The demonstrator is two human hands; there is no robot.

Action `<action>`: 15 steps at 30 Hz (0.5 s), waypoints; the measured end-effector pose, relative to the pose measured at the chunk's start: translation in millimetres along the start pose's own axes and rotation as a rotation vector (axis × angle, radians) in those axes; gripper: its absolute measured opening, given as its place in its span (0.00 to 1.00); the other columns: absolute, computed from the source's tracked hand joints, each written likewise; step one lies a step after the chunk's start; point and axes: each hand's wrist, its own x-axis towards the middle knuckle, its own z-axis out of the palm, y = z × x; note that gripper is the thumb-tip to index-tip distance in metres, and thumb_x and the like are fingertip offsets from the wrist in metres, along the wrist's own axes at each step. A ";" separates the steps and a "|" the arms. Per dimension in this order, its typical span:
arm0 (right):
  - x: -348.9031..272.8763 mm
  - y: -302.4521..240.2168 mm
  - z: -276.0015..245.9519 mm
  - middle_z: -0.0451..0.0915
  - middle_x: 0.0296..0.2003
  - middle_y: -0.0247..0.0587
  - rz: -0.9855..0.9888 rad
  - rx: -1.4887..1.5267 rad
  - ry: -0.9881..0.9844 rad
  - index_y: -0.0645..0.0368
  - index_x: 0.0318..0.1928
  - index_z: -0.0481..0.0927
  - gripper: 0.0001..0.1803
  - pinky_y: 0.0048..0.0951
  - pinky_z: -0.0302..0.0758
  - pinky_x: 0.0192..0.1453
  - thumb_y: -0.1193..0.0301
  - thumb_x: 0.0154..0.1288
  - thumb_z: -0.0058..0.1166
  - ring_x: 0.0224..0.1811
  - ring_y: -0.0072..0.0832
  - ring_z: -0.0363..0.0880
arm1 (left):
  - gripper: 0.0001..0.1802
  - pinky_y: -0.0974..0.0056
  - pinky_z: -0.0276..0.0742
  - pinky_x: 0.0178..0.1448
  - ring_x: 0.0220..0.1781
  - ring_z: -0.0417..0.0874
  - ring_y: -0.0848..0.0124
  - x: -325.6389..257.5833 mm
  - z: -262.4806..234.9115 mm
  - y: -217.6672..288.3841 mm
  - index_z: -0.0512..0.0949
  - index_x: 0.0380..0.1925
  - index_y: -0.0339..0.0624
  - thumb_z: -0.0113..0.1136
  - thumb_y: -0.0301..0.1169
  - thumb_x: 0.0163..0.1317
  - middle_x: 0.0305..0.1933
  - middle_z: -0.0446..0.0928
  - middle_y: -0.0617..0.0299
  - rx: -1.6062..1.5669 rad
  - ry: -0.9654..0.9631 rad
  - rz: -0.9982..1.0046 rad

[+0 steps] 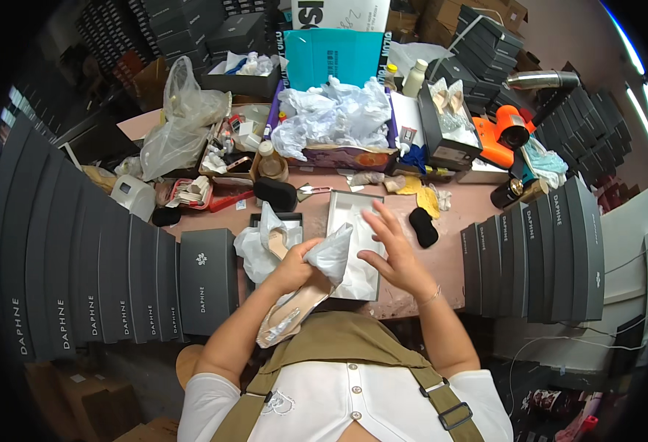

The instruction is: Packing shoes into boxes and delivering drinks to coworkers.

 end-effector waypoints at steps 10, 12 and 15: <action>-17.5 32.4 25.1 0.76 0.33 0.38 0.104 0.307 -0.331 0.65 0.37 0.74 0.05 0.29 0.75 0.41 0.76 0.64 0.54 0.35 0.31 0.76 | 0.27 0.70 0.69 0.59 0.54 0.75 0.76 -51.0 34.6 5.0 0.70 0.59 0.37 0.54 0.18 0.56 0.53 0.76 0.61 -0.133 0.020 -0.147; -18.0 32.8 28.8 0.77 0.33 0.36 0.385 0.501 -0.361 0.65 0.37 0.74 0.05 0.29 0.75 0.41 0.75 0.65 0.54 0.36 0.28 0.76 | 0.29 0.71 0.68 0.60 0.55 0.74 0.76 -52.0 31.0 2.0 0.67 0.62 0.37 0.52 0.18 0.57 0.54 0.75 0.61 -0.090 0.016 -0.126; -15.4 34.5 41.6 0.73 0.48 0.38 0.314 0.514 -0.212 0.61 0.51 0.71 0.16 0.28 0.74 0.50 0.75 0.64 0.55 0.50 0.27 0.73 | 0.31 0.72 0.71 0.57 0.54 0.76 0.75 -45.1 22.3 -11.7 0.64 0.63 0.36 0.49 0.16 0.56 0.53 0.76 0.58 -0.002 0.116 -0.076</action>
